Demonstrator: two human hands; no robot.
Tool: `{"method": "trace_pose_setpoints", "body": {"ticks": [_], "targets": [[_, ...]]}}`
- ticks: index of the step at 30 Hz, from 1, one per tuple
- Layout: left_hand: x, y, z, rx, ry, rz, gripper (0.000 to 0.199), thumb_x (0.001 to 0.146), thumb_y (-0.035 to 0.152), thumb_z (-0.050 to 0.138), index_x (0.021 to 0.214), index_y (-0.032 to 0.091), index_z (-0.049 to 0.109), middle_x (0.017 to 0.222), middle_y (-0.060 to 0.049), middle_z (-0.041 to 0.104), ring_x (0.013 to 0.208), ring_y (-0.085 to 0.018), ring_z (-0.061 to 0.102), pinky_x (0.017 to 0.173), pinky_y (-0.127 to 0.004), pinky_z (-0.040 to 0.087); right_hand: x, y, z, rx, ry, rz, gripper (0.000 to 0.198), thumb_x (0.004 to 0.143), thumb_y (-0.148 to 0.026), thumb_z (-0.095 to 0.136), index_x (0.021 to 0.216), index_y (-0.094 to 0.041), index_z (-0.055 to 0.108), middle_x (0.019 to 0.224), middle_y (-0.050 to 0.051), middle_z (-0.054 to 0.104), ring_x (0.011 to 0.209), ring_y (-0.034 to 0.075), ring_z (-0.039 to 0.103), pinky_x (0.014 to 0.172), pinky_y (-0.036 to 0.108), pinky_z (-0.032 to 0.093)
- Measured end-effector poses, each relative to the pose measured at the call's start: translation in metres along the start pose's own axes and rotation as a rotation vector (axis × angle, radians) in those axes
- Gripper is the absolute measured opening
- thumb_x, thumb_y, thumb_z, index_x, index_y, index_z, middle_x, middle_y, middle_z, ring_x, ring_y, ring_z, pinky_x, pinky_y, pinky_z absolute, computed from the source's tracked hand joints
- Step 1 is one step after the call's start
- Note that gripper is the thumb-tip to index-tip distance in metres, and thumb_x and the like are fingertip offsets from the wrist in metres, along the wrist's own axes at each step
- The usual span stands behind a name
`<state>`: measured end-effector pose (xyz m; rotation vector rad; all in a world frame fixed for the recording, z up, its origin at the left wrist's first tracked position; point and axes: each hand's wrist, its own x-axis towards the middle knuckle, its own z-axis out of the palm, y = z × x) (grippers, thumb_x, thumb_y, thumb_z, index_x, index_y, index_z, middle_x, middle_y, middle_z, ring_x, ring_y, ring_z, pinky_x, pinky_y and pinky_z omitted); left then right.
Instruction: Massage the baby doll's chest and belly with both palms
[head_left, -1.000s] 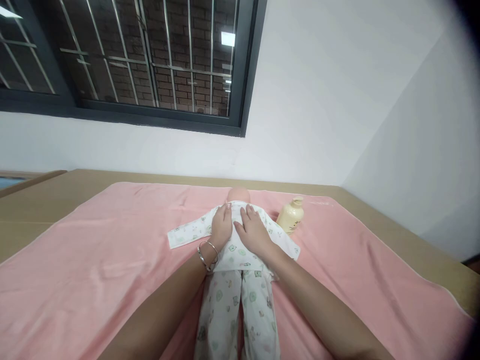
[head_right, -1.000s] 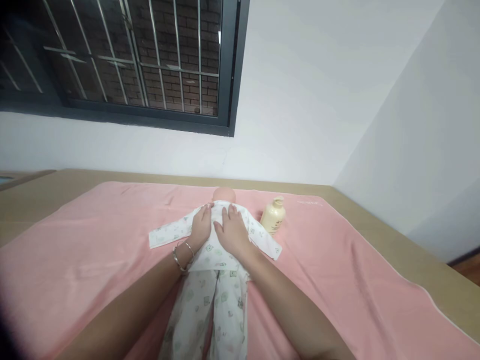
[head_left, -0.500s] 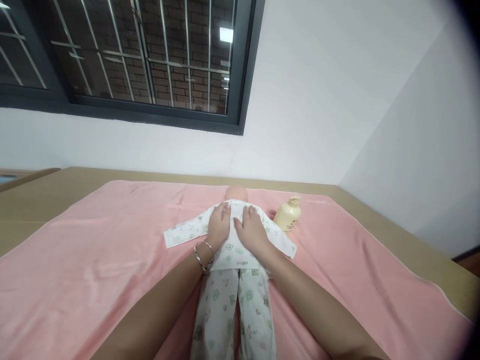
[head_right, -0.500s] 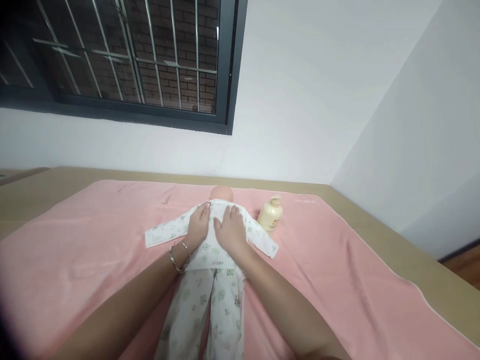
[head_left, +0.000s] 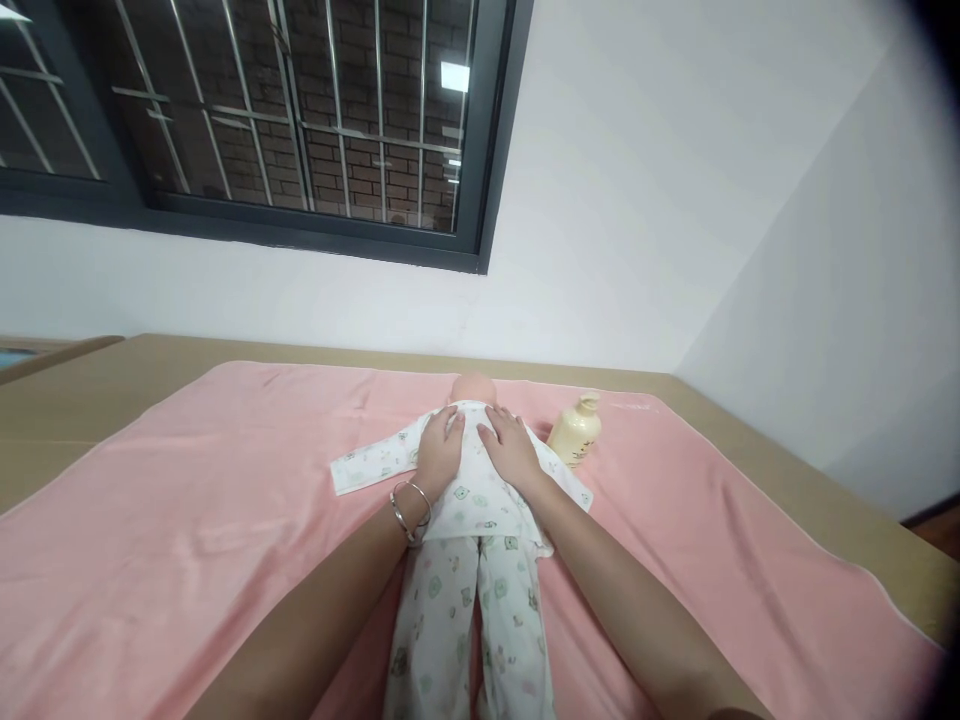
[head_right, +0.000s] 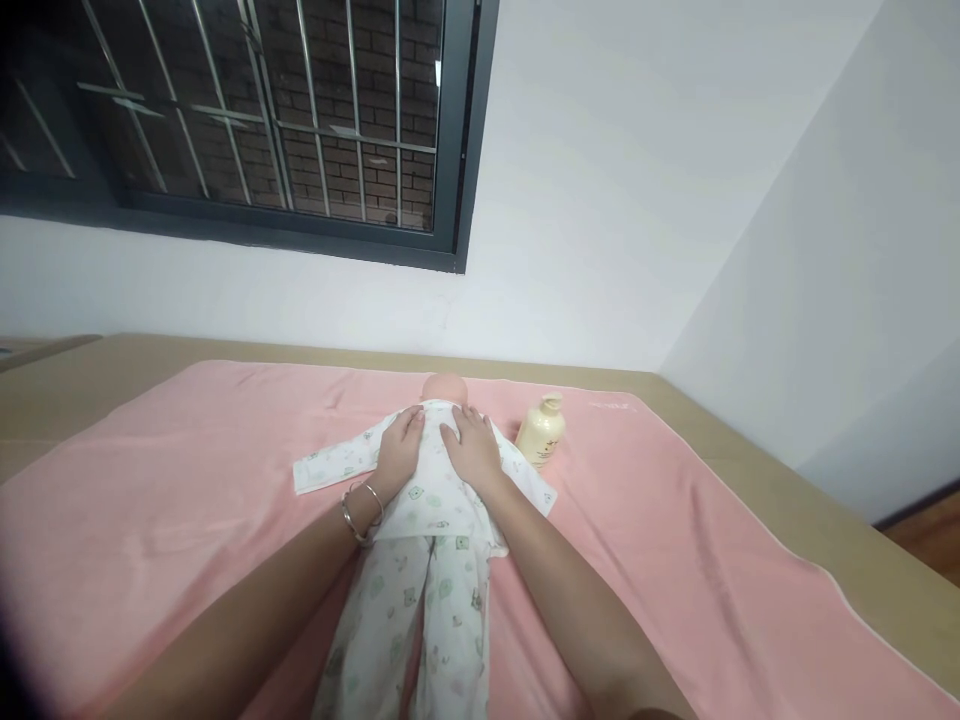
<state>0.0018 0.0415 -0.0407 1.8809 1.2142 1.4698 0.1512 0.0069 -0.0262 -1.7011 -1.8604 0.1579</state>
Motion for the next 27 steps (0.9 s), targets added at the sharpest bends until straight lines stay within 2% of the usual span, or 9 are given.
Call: {"method": "trace_pose_setpoints", "body": {"ticks": [2, 4, 6, 9, 11, 17, 20, 23, 27], "targets": [[0.001, -0.003, 0.002, 0.072, -0.016, 0.017, 0.034, 0.094, 0.029, 0.045, 0.120, 0.016, 0.063, 0.125, -0.013, 0.066, 0.120, -0.026, 0.059, 0.108, -0.042, 0.041, -0.006, -0.010, 0.003, -0.038, 0.028, 0.113, 0.060, 0.101, -0.042, 0.032, 0.145, -0.003, 0.042, 0.154, 0.022, 0.037, 0.147, 0.030, 0.027, 0.120, 0.047, 0.018], [0.003, -0.006, 0.003, 0.172, -0.044, 0.059, 0.036, 0.092, 0.022, 0.044, 0.122, 0.015, 0.062, 0.130, -0.014, 0.064, 0.127, -0.027, 0.054, 0.113, -0.045, 0.036, -0.009, -0.015, 0.005, -0.057, 0.040, 0.147, 0.060, 0.100, -0.038, 0.033, 0.145, 0.001, 0.041, 0.153, 0.024, 0.037, 0.147, 0.031, 0.027, 0.120, 0.046, 0.020], [0.005, -0.007, 0.004, 0.272, -0.081, 0.097, 0.038, 0.092, 0.022, 0.042, 0.123, 0.014, 0.061, 0.134, -0.015, 0.061, 0.133, -0.029, 0.049, 0.116, -0.048, 0.032, -0.009, -0.015, 0.007, -0.040, 0.037, 0.086, 0.058, 0.098, -0.036, 0.036, 0.145, -0.002, 0.042, 0.154, 0.022, 0.036, 0.147, 0.030, 0.027, 0.120, 0.045, 0.021], [0.006, -0.005, 0.004, 0.389, -0.143, 0.112, 0.041, 0.093, 0.026, 0.042, 0.127, 0.011, 0.059, 0.139, -0.018, 0.057, 0.137, -0.031, 0.044, 0.117, -0.050, 0.028, -0.006, -0.007, 0.006, 0.033, 0.005, -0.106, 0.053, 0.096, -0.035, 0.041, 0.144, -0.012, 0.047, 0.156, 0.015, 0.036, 0.147, 0.025, 0.027, 0.121, 0.044, 0.019], [0.006, -0.004, 0.004, 0.434, -0.162, 0.100, 0.043, 0.093, 0.029, 0.043, 0.129, 0.009, 0.057, 0.141, -0.020, 0.055, 0.138, -0.033, 0.042, 0.117, -0.051, 0.027, -0.003, -0.002, 0.005, 0.060, 0.006, -0.144, 0.049, 0.097, -0.035, 0.042, 0.142, -0.017, 0.051, 0.155, 0.012, 0.038, 0.147, 0.024, 0.029, 0.121, 0.045, 0.017], [0.004, 0.002, 0.003, 0.530, -0.190, 0.062, 0.045, 0.095, 0.034, 0.043, 0.134, 0.012, 0.053, 0.146, -0.018, 0.050, 0.141, -0.033, 0.039, 0.116, -0.050, 0.027, 0.000, 0.000, 0.005, 0.006, 0.063, 0.025, 0.050, 0.100, -0.038, 0.037, 0.143, -0.015, 0.050, 0.154, 0.015, 0.040, 0.146, 0.029, 0.030, 0.120, 0.049, 0.015], [0.002, 0.010, 0.000, 0.617, -0.245, 0.060, 0.051, 0.098, 0.040, 0.040, 0.138, 0.011, 0.050, 0.150, -0.019, 0.046, 0.143, -0.033, 0.035, 0.118, -0.052, 0.024, -0.001, -0.001, 0.006, -0.021, 0.050, 0.035, 0.051, 0.100, -0.039, 0.036, 0.144, -0.017, 0.048, 0.154, 0.014, 0.039, 0.146, 0.029, 0.029, 0.120, 0.049, 0.014], [-0.001, 0.017, -0.003, 0.649, -0.297, 0.134, 0.053, 0.100, 0.045, 0.035, 0.141, 0.015, 0.047, 0.152, -0.016, 0.043, 0.144, -0.033, 0.032, 0.118, -0.056, 0.020, -0.001, 0.000, 0.006, -0.044, 0.027, 0.034, 0.051, 0.101, -0.039, 0.034, 0.146, -0.017, 0.045, 0.155, 0.014, 0.038, 0.147, 0.028, 0.028, 0.120, 0.048, 0.015], [0.000, 0.019, -0.004, 0.625, -0.322, 0.143, 0.050, 0.100, 0.045, 0.035, 0.140, 0.018, 0.049, 0.151, -0.014, 0.045, 0.142, -0.030, 0.035, 0.117, -0.055, 0.022, -0.003, -0.002, 0.003, -0.082, 0.011, 0.027, 0.053, 0.101, -0.039, 0.033, 0.147, -0.015, 0.043, 0.155, 0.015, 0.038, 0.146, 0.029, 0.029, 0.119, 0.048, 0.016]]}}
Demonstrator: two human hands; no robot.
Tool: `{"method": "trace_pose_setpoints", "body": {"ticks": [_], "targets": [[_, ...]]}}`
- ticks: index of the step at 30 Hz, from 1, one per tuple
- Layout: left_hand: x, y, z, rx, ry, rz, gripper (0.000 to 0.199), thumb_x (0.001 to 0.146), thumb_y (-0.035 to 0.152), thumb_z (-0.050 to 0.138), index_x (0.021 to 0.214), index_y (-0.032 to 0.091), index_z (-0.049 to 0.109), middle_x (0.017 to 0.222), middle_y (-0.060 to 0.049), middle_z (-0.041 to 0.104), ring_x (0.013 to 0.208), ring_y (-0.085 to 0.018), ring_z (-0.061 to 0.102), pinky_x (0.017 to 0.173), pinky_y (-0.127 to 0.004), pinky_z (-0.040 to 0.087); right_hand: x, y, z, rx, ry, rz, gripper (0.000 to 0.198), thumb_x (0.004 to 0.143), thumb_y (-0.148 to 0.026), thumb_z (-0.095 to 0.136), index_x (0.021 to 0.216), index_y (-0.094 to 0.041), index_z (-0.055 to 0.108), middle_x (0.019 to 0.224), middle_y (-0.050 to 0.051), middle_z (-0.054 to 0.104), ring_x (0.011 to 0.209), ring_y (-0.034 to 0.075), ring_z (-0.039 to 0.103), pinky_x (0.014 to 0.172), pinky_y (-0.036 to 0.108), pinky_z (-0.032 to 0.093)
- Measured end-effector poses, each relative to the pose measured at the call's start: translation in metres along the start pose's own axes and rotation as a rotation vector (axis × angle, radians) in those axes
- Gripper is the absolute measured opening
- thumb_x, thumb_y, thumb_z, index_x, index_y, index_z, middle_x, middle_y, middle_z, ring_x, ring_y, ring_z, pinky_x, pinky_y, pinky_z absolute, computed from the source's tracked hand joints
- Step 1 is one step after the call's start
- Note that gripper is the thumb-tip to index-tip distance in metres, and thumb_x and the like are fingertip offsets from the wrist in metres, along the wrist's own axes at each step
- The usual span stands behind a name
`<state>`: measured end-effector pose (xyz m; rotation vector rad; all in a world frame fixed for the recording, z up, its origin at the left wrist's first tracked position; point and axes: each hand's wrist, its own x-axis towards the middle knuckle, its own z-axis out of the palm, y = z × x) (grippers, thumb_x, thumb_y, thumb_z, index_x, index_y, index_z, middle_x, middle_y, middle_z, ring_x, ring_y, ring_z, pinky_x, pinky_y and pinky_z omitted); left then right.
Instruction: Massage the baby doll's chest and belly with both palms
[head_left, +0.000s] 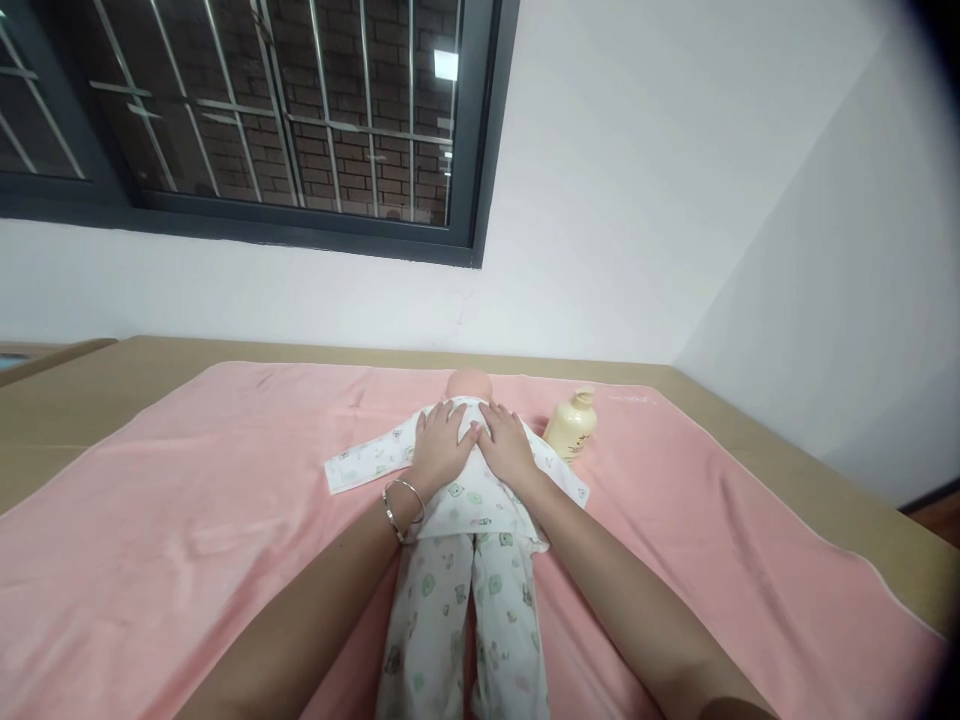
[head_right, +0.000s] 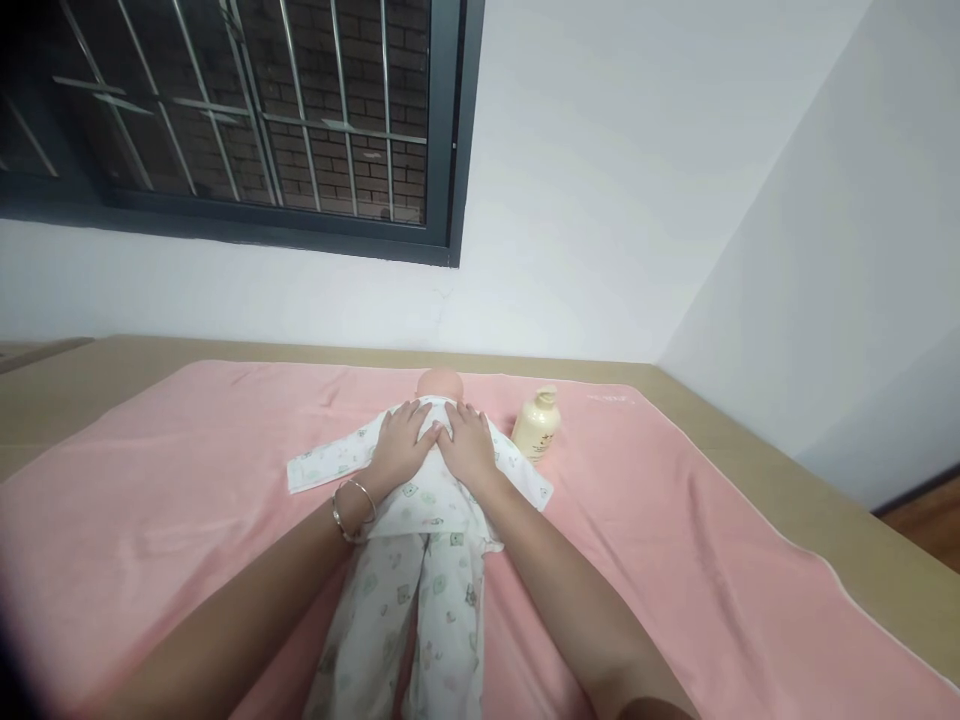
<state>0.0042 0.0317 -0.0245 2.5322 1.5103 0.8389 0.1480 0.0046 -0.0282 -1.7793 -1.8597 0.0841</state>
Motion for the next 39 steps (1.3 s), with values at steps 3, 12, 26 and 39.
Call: {"method": "trace_pose_setpoints", "body": {"ticks": [3, 12, 26, 39], "targets": [[0.003, -0.003, 0.000, -0.043, 0.002, -0.022, 0.047, 0.100, 0.043, 0.037, 0.138, 0.019, 0.051, 0.150, -0.012, 0.047, 0.141, -0.028, 0.038, 0.117, -0.052, 0.024, -0.003, -0.003, -0.003, -0.034, -0.002, -0.027, 0.054, 0.101, -0.038, 0.033, 0.147, -0.012, 0.042, 0.154, 0.018, 0.038, 0.145, 0.030, 0.030, 0.119, 0.048, 0.017], [0.001, -0.007, 0.001, -0.061, 0.018, -0.005, 0.047, 0.100, 0.042, 0.038, 0.138, 0.017, 0.053, 0.149, -0.015, 0.048, 0.141, -0.031, 0.037, 0.117, -0.055, 0.022, -0.002, -0.003, -0.002, 0.082, 0.018, -0.081, 0.049, 0.098, -0.034, 0.040, 0.142, -0.016, 0.048, 0.153, 0.014, 0.042, 0.145, 0.025, 0.031, 0.120, 0.052, 0.011], [0.006, -0.006, -0.018, -0.025, -0.082, -0.088, 0.044, 0.094, 0.039, 0.044, 0.125, 0.013, 0.059, 0.116, -0.016, 0.068, 0.110, -0.030, 0.062, 0.096, -0.041, 0.045, -0.005, -0.014, -0.008, 0.001, -0.016, 0.006, 0.050, 0.101, -0.039, 0.034, 0.140, -0.014, 0.050, 0.146, 0.018, 0.049, 0.140, 0.028, 0.039, 0.116, 0.048, 0.021], [0.003, 0.001, -0.017, 0.023, -0.110, -0.098, 0.047, 0.096, 0.039, 0.037, 0.133, 0.014, 0.052, 0.136, -0.017, 0.058, 0.127, -0.030, 0.050, 0.106, -0.045, 0.035, -0.005, -0.014, -0.004, 0.144, 0.021, 0.029, 0.046, 0.102, -0.043, 0.030, 0.134, -0.021, 0.055, 0.143, 0.011, 0.054, 0.137, 0.027, 0.041, 0.116, 0.053, 0.019]]}}
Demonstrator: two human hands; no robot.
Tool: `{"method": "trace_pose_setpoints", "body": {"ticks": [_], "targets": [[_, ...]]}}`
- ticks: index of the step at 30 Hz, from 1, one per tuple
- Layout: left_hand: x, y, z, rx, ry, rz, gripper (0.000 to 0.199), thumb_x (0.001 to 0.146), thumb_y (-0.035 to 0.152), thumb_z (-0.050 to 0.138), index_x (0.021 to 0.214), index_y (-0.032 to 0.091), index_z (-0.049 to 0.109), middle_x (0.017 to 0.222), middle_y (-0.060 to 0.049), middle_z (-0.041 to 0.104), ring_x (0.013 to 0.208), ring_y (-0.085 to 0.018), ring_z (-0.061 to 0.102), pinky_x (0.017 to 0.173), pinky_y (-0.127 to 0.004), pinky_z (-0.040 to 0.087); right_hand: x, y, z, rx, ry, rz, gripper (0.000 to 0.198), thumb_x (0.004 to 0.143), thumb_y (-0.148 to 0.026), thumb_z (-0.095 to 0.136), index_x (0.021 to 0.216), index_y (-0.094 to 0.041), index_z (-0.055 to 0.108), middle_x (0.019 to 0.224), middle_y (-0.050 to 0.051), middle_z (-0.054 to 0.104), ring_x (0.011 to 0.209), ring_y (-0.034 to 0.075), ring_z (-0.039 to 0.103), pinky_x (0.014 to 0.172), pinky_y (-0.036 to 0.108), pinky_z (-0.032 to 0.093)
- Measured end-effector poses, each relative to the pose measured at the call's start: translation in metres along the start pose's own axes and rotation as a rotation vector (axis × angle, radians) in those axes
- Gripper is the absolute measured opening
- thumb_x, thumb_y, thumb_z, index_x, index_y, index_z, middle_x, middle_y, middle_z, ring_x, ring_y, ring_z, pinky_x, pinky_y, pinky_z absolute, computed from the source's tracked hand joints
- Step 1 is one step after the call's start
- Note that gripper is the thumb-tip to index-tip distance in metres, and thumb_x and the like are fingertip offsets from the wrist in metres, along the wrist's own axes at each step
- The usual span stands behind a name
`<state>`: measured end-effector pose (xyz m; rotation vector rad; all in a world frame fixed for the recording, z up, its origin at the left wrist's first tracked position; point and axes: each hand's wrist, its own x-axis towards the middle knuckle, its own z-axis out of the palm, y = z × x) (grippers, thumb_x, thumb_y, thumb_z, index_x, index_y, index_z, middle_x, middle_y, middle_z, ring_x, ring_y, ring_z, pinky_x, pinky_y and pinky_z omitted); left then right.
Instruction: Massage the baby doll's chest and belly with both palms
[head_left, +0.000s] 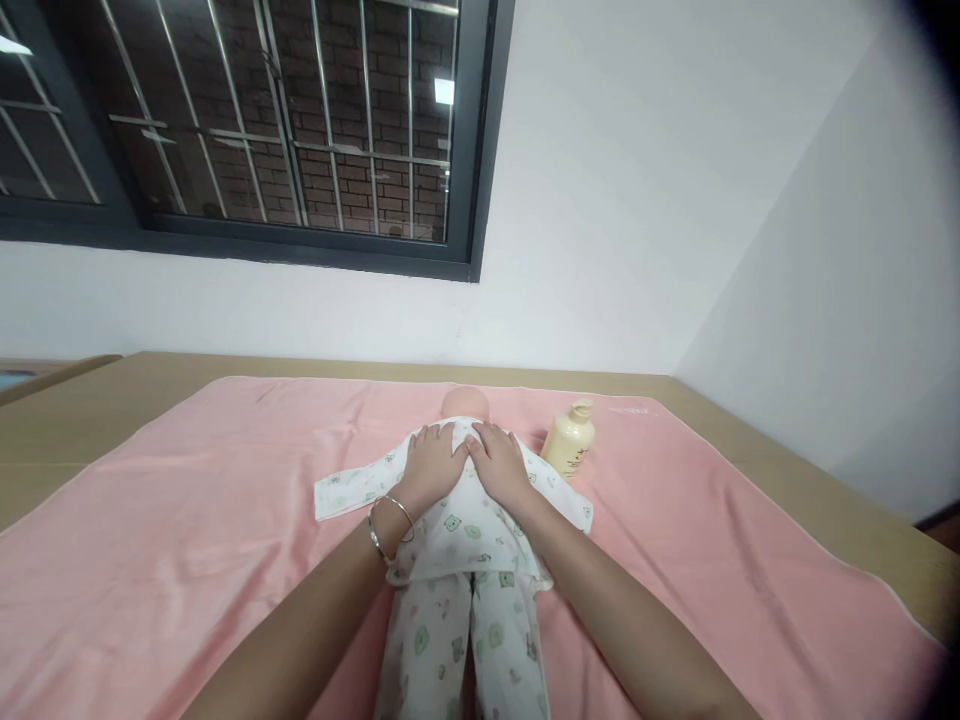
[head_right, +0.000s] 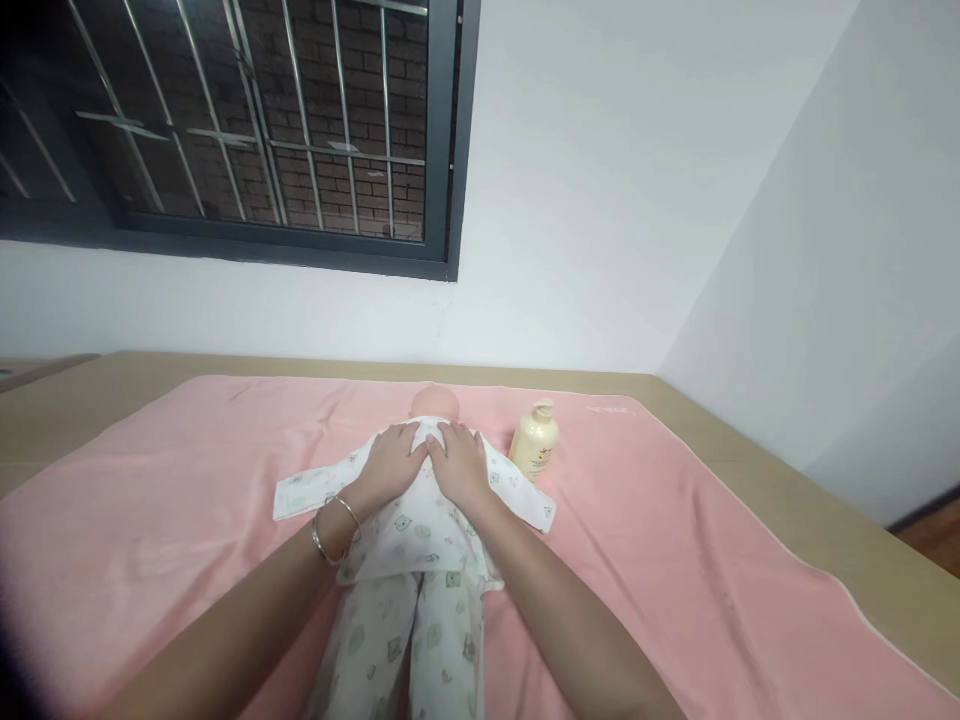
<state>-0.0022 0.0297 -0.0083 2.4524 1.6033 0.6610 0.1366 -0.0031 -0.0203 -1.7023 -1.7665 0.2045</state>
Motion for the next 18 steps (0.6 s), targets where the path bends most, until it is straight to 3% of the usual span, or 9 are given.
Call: {"method": "trace_pose_setpoints", "body": {"ticks": [7, 14, 18], "targets": [[-0.003, 0.003, 0.005, 0.024, 0.155, 0.087, 0.036, 0.096, 0.031, 0.038, 0.119, 0.014, 0.061, 0.119, -0.015, 0.066, 0.113, -0.028, 0.058, 0.100, -0.042, 0.040, 0.000, -0.005, -0.001, -0.021, 0.030, 0.026, 0.044, 0.101, -0.035, 0.031, 0.134, -0.019, 0.056, 0.142, 0.011, 0.055, 0.138, 0.025, 0.041, 0.117, 0.050, 0.019], [-0.007, 0.007, 0.002, 0.009, 0.125, 0.082, 0.034, 0.093, 0.024, 0.043, 0.122, 0.014, 0.059, 0.124, -0.015, 0.063, 0.117, -0.027, 0.057, 0.104, -0.041, 0.039, -0.027, -0.038, -0.002, 0.061, -0.023, -0.063, 0.053, 0.103, -0.039, 0.026, 0.145, -0.014, 0.046, 0.155, 0.013, 0.039, 0.147, 0.030, 0.027, 0.120, 0.052, 0.015], [-0.014, 0.018, -0.002, -0.014, 0.150, 0.116, 0.038, 0.096, 0.025, 0.037, 0.125, 0.013, 0.057, 0.127, -0.017, 0.062, 0.118, -0.027, 0.057, 0.105, -0.041, 0.039, -0.023, -0.034, -0.003, 0.190, 0.017, -0.030, 0.052, 0.104, -0.040, 0.024, 0.143, -0.019, 0.050, 0.150, 0.009, 0.046, 0.143, 0.024, 0.037, 0.120, 0.047, 0.021]]}}
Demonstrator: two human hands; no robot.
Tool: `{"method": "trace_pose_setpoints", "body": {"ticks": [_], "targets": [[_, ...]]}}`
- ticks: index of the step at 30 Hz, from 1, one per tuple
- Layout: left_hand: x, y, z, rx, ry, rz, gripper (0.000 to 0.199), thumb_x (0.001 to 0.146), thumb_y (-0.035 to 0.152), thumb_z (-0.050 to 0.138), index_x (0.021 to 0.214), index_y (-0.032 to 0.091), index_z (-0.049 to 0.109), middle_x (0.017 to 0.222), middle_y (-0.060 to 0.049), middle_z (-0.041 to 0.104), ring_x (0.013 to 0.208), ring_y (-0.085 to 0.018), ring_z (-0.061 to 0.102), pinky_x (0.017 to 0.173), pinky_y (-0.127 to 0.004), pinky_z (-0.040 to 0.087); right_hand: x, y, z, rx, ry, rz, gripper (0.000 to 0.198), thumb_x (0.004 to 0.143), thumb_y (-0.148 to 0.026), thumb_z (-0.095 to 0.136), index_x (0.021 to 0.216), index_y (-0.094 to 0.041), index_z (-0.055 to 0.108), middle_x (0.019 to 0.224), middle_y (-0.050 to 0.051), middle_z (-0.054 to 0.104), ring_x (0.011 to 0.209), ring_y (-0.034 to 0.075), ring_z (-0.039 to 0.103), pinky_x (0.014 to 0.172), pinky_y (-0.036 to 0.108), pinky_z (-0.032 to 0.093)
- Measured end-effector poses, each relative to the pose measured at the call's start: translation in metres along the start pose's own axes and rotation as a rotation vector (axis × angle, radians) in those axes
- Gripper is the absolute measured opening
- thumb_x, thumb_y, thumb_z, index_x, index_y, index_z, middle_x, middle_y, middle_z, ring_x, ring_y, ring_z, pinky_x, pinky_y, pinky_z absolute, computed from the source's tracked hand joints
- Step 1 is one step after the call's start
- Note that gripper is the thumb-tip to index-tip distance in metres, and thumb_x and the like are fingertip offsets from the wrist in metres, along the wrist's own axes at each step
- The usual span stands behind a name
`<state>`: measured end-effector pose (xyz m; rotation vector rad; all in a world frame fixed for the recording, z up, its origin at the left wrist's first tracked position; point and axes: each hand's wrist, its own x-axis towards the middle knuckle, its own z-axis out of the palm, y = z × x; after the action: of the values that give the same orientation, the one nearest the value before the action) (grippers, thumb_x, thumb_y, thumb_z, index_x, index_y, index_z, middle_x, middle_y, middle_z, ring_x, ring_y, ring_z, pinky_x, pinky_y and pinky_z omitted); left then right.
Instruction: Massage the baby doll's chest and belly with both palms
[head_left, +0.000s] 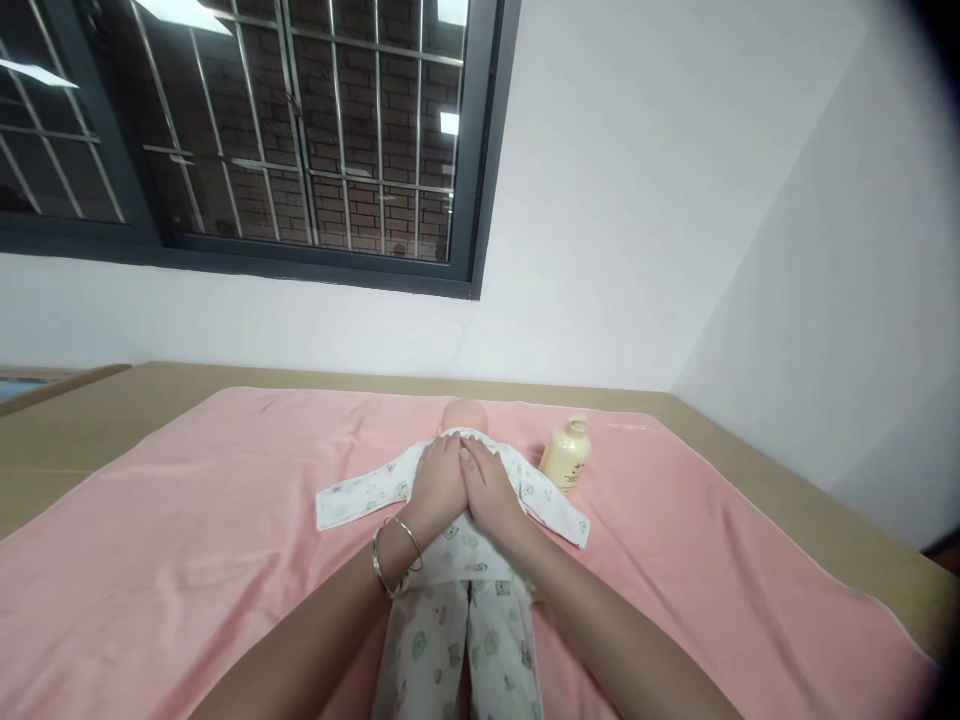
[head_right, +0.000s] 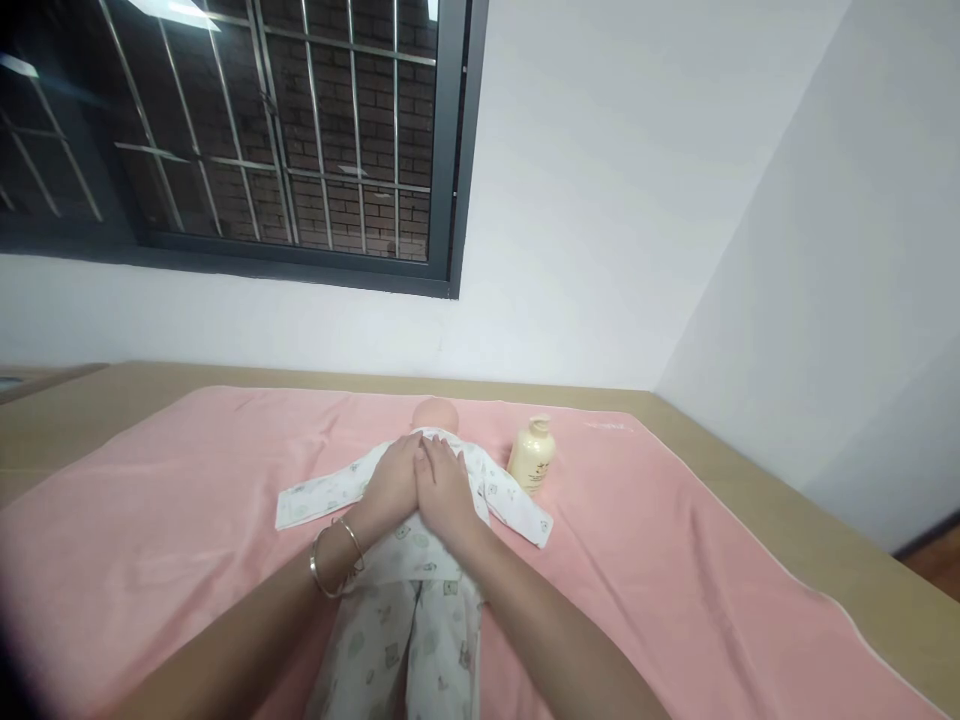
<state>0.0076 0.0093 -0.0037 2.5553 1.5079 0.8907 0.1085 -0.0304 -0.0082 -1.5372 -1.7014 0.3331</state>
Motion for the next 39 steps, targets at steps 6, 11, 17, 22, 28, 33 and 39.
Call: {"method": "trace_pose_setpoints", "body": {"ticks": [6, 11, 17, 22, 28, 33, 39], "targets": [[0.007, -0.012, 0.011, -0.002, -0.087, -0.104, 0.053, 0.096, 0.035, 0.036, 0.139, 0.005, 0.046, 0.149, -0.022, 0.045, 0.142, -0.032, 0.037, 0.115, -0.045, 0.028, 0.024, 0.038, -0.004, -0.118, -0.029, 0.002, 0.051, 0.102, -0.039, 0.028, 0.140, -0.013, 0.051, 0.151, 0.012, 0.045, 0.145, 0.024, 0.032, 0.121, 0.048, 0.013], [0.021, -0.040, 0.020, -0.057, -0.121, -0.182, 0.054, 0.098, 0.041, 0.031, 0.138, 0.009, 0.048, 0.149, -0.020, 0.046, 0.142, -0.031, 0.039, 0.114, -0.046, 0.029, 0.036, 0.060, -0.011, -0.259, -0.055, 0.041, 0.052, 0.103, -0.041, 0.025, 0.140, -0.015, 0.051, 0.149, 0.013, 0.047, 0.144, 0.026, 0.034, 0.120, 0.053, 0.008], [0.011, -0.024, 0.006, 0.060, -0.156, -0.085, 0.054, 0.098, 0.035, 0.031, 0.139, 0.004, 0.046, 0.149, -0.025, 0.044, 0.141, -0.033, 0.039, 0.113, -0.048, 0.030, 0.031, 0.041, -0.020, -0.428, -0.092, 0.032, 0.051, 0.103, -0.033, 0.023, 0.138, -0.009, 0.051, 0.148, 0.020, 0.046, 0.143, 0.030, 0.034, 0.117, 0.056, 0.012], [-0.006, 0.009, -0.023, 0.114, -0.243, 0.150, 0.039, 0.083, 0.015, 0.046, 0.116, 0.010, 0.066, 0.126, -0.022, 0.065, 0.127, -0.033, 0.055, 0.107, -0.041, 0.039, 0.008, 0.001, -0.028, -0.471, -0.224, -0.074, 0.050, 0.096, -0.024, 0.036, 0.141, -0.006, 0.047, 0.147, 0.023, 0.046, 0.138, 0.032, 0.042, 0.114, 0.049, 0.025], [0.003, -0.005, -0.017, 0.103, -0.186, 0.071, 0.037, 0.088, 0.019, 0.041, 0.115, 0.009, 0.066, 0.122, -0.020, 0.067, 0.119, -0.031, 0.060, 0.104, -0.042, 0.042, 0.008, 0.006, -0.021, -0.400, -0.156, -0.056, 0.047, 0.098, -0.025, 0.032, 0.137, -0.009, 0.053, 0.145, 0.019, 0.050, 0.139, 0.028, 0.041, 0.116, 0.047, 0.021], [0.014, -0.042, 0.011, -0.034, -0.095, 0.022, 0.054, 0.099, 0.042, 0.032, 0.139, 0.011, 0.050, 0.147, -0.016, 0.050, 0.139, -0.028, 0.042, 0.116, -0.045, 0.029, 0.031, 0.055, -0.018, -0.308, -0.057, -0.008, 0.046, 0.102, -0.036, 0.030, 0.136, -0.017, 0.054, 0.144, 0.012, 0.053, 0.140, 0.021, 0.040, 0.120, 0.050, 0.011], [0.009, -0.029, 0.004, 0.094, -0.128, -0.017, 0.057, 0.100, 0.038, 0.029, 0.139, 0.000, 0.047, 0.141, -0.025, 0.052, 0.135, -0.035, 0.046, 0.112, -0.048, 0.033, 0.032, 0.059, -0.021, -0.393, -0.051, -0.016, 0.048, 0.103, -0.032, 0.024, 0.132, -0.012, 0.056, 0.144, 0.016, 0.052, 0.140, 0.025, 0.040, 0.119, 0.050, 0.014]]}}
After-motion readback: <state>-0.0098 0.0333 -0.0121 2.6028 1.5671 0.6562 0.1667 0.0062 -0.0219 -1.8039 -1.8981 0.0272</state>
